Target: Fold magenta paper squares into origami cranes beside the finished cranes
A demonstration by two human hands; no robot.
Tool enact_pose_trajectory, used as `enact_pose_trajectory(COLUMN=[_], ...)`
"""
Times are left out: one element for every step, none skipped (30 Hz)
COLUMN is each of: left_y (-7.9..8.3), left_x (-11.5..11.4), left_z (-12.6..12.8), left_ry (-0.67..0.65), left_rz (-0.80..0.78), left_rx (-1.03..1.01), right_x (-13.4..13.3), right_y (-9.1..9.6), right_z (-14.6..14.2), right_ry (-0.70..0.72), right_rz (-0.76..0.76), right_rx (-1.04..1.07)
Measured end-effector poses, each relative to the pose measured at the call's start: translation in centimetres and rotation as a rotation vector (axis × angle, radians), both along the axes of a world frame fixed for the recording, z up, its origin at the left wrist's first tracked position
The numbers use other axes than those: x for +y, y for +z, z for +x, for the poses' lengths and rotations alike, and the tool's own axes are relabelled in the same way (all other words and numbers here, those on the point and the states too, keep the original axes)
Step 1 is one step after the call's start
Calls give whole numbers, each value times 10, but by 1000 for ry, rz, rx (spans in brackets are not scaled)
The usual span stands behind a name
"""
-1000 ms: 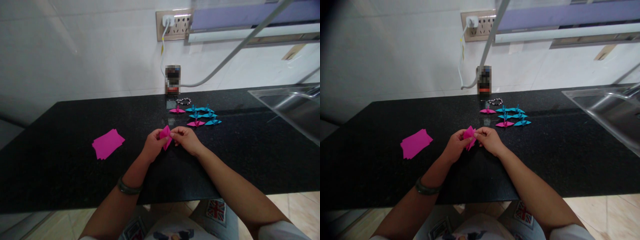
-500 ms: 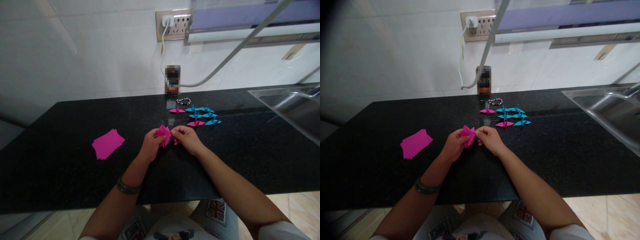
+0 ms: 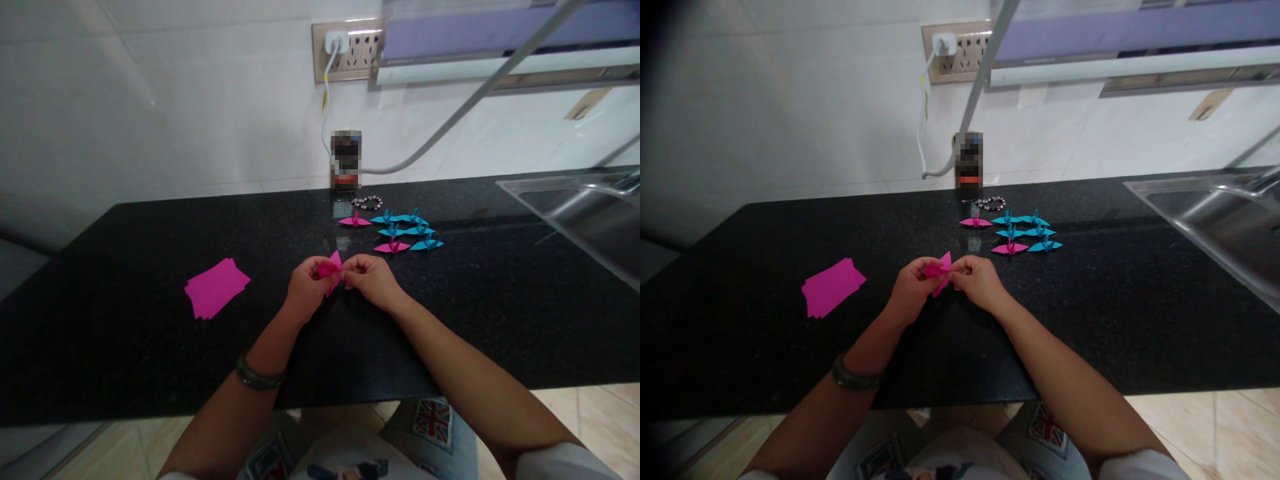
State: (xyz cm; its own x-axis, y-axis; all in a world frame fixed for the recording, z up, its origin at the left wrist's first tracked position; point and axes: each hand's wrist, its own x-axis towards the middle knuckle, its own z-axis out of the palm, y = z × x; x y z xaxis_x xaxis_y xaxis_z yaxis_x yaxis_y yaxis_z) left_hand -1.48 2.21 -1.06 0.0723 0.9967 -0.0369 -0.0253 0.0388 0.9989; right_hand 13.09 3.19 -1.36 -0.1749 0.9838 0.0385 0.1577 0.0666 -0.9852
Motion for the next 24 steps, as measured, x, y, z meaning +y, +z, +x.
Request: enact_pose_trajectory(left_y=[0,1,1,1,2,2,2,2,2,1,1,1,0,1,1,1,2,3,3,4,4,3,3,2], left_x=[0,0,-1,-1,-1,-1,-1,-1,-1,-1,-1,-1,-1,-1,-1,-1,-1,-1,-1,-1,-1,-1,-1,-1], left_z=[0,0,1,1,1,2,2,2,3,3,3,3,3,3,3,3,3,3,3,3,3,3,3,3], left_ry=[-6,-9,-14,-23,-33,-44,-55,-64,-72,-78,-83,-87,-87,-86,-83,-78,-74,-71,-69,-68,-66,-62,-53,-37], left_rz=[-2,-5,-8,-11,-12,-13,-13,-13,-11,-8,-4,0,2,2,-3,-11,-20,-27,-32,-38,-43,-47,-49,-46], left_rx=[1,0,-4,-11,-17,-21,-23,-23,-25,-29,-36,-42,-48,-52,-56,-61,-67,-73,-82,-93,-104,-116,-122,-120], right_x=[0,0,0,1,1,1,2,2,1,1,1,0,0,0,0,0,0,0,1,1,1,1,1,1], right_y=[0,0,-1,-2,-3,-3,-4,-4,-4,-4,-4,-3,-2,-2,-2,-1,-1,-1,-1,-2,-2,-2,-2,-2], right_z=[0,0,0,0,0,0,0,-1,-1,-2,-2,-2,-2,-2,-2,-2,-2,-2,-2,-2,-2,-2,-3,-3], right_ry=[1,9,21,34,44,49,47,41,36,32,26,20,16,17,23,35,48,55,53,44,30,18,8,1], right_rz=[6,11,18,23,27,30,29,25,17,7,-7,-22,-34,-41,-45,-44,-41,-37,-36,-36,-33,-30,-24,-16], right_rx=[-3,0,8,15,20,25,31,39,52,70,90,109,123,134,138,135,124,112,100,94,91,92,94,91])
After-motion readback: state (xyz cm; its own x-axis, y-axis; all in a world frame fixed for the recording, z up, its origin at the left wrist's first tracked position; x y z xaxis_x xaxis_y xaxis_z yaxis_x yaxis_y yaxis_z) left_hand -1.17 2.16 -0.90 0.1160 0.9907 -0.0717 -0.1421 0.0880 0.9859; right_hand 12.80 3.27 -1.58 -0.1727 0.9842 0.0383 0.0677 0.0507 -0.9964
